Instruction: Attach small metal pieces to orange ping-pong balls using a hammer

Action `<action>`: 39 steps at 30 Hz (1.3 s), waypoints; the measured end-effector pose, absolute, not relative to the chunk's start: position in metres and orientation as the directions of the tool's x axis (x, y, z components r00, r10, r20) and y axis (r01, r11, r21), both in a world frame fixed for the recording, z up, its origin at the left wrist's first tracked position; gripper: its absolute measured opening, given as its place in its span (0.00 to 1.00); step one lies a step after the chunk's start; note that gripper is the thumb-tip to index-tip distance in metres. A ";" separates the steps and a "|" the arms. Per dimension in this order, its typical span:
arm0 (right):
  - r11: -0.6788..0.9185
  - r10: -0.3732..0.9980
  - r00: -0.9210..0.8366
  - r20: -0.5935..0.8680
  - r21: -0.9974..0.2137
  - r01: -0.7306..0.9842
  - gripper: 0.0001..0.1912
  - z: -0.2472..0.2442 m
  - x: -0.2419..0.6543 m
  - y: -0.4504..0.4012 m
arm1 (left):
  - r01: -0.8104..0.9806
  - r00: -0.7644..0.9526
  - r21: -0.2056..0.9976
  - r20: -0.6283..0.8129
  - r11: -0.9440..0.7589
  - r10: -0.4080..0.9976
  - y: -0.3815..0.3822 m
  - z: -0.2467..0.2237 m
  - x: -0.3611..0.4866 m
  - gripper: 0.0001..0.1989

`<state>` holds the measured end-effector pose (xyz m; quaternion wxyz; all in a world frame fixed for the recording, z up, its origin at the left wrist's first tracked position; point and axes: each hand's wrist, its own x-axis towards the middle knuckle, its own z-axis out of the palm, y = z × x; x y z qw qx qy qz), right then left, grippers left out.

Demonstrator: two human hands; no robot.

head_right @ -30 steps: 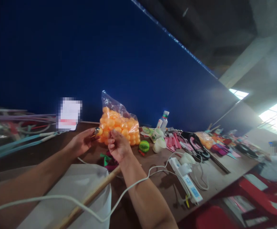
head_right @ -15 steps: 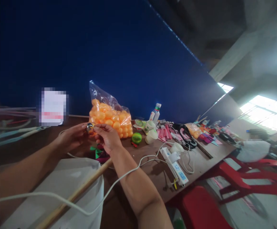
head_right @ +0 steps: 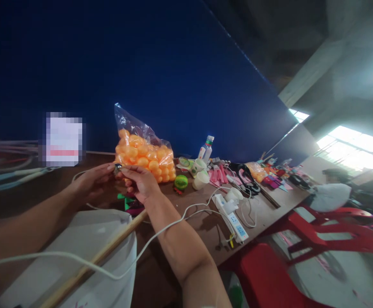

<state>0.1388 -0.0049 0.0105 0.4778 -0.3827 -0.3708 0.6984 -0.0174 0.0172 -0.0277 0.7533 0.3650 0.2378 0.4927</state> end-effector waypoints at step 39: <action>-0.325 0.938 -0.280 -0.204 -0.796 -0.510 0.09 0.006 0.140 -0.002 | -0.576 0.381 0.786 0.015 0.224 0.924 0.015 -0.027 -0.015 0.07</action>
